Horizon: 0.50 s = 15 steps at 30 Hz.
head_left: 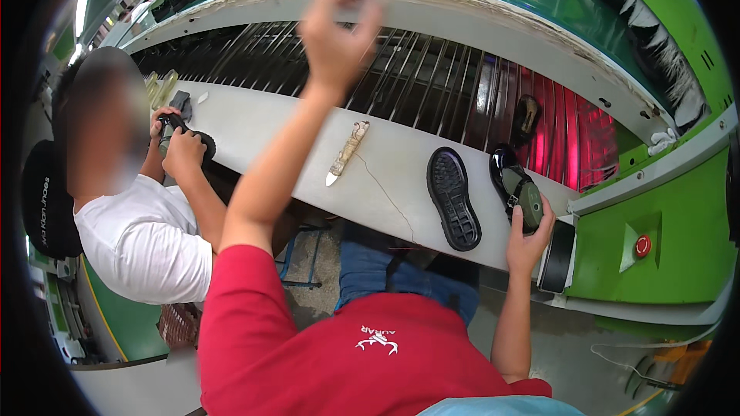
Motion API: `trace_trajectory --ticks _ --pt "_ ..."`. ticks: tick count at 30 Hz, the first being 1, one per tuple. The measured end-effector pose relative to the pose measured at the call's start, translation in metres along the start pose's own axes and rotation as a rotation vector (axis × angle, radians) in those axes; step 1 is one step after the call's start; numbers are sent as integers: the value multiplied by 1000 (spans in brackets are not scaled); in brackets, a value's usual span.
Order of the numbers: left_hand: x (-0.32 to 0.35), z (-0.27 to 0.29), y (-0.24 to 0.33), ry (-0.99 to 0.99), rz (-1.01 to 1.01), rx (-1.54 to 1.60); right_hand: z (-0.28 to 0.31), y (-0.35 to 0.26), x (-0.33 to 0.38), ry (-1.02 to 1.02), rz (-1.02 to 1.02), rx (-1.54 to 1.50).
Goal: Inspecting and assembling shoe components on a production line.
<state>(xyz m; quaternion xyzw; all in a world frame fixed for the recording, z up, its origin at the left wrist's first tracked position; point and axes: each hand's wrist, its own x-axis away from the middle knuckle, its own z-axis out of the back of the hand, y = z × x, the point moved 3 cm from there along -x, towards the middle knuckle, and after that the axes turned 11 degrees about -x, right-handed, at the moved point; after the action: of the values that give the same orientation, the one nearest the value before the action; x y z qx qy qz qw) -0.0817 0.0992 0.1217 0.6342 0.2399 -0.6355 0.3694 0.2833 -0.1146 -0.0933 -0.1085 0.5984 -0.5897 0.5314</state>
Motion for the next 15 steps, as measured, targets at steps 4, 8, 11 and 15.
trace_trajectory --ticks 4,8,11,15 --pt "-87 20 -168 200 86 -925 -8 -2 -2 -23 17 -22" --pt "-115 -5 -223 -898 722 -847 -2 5 -1 7 4 8" --pt "-119 -9 -243 -799 728 -826 -4 9 -2 5 5 -27" --pt "-113 -4 -241 -569 500 -860 -4 6 -2 9 -23 -27"
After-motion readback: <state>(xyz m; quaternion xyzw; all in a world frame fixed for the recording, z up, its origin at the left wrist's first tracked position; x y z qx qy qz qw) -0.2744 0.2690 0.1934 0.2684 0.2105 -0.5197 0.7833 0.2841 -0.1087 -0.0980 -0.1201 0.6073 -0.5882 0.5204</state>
